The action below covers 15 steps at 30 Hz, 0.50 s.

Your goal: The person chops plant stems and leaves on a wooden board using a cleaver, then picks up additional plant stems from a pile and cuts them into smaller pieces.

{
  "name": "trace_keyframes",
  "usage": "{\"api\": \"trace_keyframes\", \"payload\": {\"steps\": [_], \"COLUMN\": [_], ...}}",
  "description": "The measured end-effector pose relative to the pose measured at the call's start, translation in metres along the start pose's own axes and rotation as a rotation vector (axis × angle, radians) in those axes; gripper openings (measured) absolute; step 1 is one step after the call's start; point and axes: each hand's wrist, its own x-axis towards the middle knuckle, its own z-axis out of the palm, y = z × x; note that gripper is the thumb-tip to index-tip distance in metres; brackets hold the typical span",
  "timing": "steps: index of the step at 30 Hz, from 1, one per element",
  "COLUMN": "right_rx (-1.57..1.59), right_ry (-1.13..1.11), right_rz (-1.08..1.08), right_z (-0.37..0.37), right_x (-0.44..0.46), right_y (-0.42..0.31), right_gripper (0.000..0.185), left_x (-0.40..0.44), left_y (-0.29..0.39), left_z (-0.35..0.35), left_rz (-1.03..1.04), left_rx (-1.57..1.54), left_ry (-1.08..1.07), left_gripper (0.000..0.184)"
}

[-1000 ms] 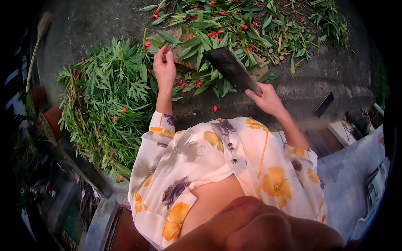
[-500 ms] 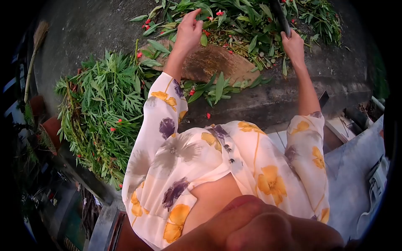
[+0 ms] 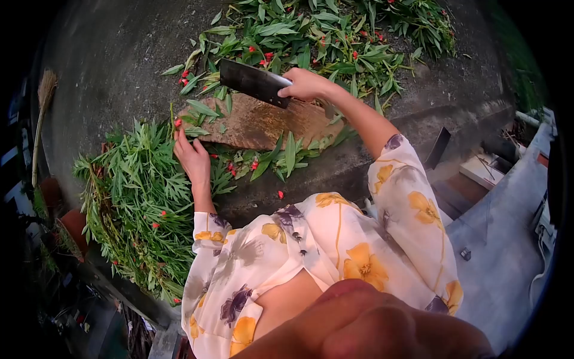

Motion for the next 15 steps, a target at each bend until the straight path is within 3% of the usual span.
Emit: {"api": "trace_keyframes", "payload": {"steps": [3,5,7,8,9,11,13,15], "right_rx": [0.129,-0.001,-0.023,0.205,0.439,0.653,0.64,0.554], "right_ry": [0.105,0.495,0.811,0.805,0.792,0.723,0.634,0.504], "right_rz": [0.111,0.143,0.083,0.099,0.123,0.047,0.043,0.095], "right_z": [-0.031,-0.055,-0.069,-0.077,-0.076,-0.06,-0.029,0.008], "right_x": [0.024,0.007,-0.006,-0.022,-0.046,-0.09,-0.121,-0.142], "right_y": [0.023,0.031,0.065,0.07,0.071,0.067,0.069,0.065], "right_gripper": [0.038,0.03,0.025,0.022,0.02,0.017,0.015,0.019], "left_x": [-0.01,-0.014,-0.009,-0.007,-0.002,0.014,0.011,0.013], "left_y": [-0.017,-0.029,-0.04,-0.036,-0.032,-0.023,-0.032,-0.008], "left_z": [0.008,0.011,0.017,0.017,0.009,-0.004,0.004,-0.009], "left_rz": [-0.055,-0.081,-0.234,-0.226,-0.23,-0.428,-0.352,-0.434], "left_rx": [0.082,0.12,0.131,0.224,0.229,0.158,0.18,0.076], "left_ry": [0.013,0.022,-0.014,0.077,0.075,-0.208,-0.103,-0.109], "left_gripper": [0.047,0.044,0.035,0.023,0.023,0.037,0.032,0.034]}}
